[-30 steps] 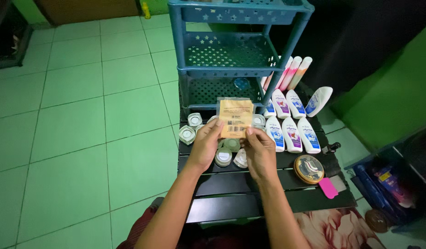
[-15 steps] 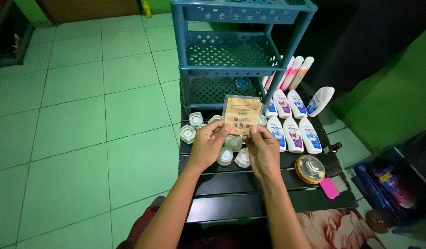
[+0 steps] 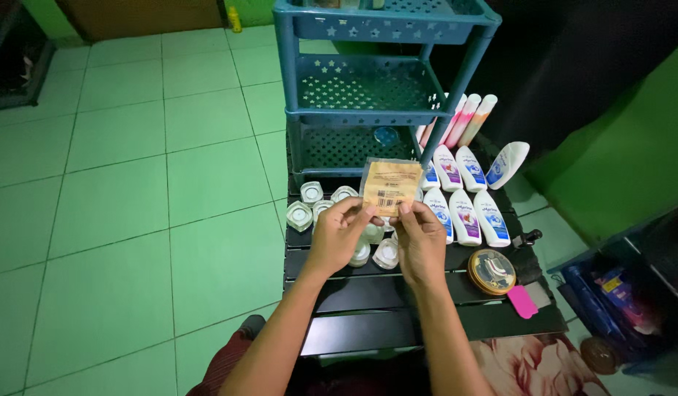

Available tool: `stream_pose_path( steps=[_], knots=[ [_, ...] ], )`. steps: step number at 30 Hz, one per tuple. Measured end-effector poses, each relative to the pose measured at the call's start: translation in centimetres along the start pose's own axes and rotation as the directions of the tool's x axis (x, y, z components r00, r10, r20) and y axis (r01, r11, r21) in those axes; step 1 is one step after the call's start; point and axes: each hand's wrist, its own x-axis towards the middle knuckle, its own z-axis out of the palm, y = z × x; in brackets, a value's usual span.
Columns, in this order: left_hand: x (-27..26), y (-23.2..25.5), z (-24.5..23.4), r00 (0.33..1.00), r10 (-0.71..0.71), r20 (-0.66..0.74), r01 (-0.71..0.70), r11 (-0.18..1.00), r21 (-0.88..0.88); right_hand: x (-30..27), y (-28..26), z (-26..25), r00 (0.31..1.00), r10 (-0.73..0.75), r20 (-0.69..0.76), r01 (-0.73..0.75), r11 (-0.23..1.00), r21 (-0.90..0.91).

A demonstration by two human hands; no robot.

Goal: The person picks up various bottles and containers from a table and places them onto a blue plastic rack. The person handles pump bottles, small jars, and a packet, arranging them on the rack shelves.

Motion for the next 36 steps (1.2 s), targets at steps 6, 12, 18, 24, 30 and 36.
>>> stream_pose_path(
  steps=[6,12,18,24,30,36],
  knots=[
    [0.0,0.7,0.7,0.987,0.116,-0.111,-0.115,0.993,0.012,-1.0,-1.0,2.1,0.960,-0.276,-0.044,0.226,0.861,-0.455],
    [-0.8,1.4,2.0,0.872,0.479,-0.098,-0.340,0.738,0.583,-1.9,-1.6,4.2,0.958,-0.256,0.128,0.285,0.813,-0.508],
    [-1.6,1.4,2.5,0.909,0.416,-0.001,-0.323,0.707,0.629,-1.5,-0.7,3.7,0.960,-0.243,0.140,0.280,0.868,-0.409],
    [-2.0,1.8,2.9,0.895,0.442,0.056,-0.377,0.686,0.622,-0.7,0.5,2.0,0.989,-0.151,-0.007,0.133,0.893,-0.431],
    [-1.1,1.5,2.4,0.885,0.427,-0.187,-0.244,0.766,0.594,-1.0,-1.9,3.7,0.999,0.020,-0.040,-0.027,0.985,-0.172],
    [-0.3,2.2,0.0,0.945,0.282,-0.166,-0.160,0.842,0.515,-1.1,-3.1,4.9,0.994,0.097,0.057,-0.092,0.992,-0.088]
  ],
)
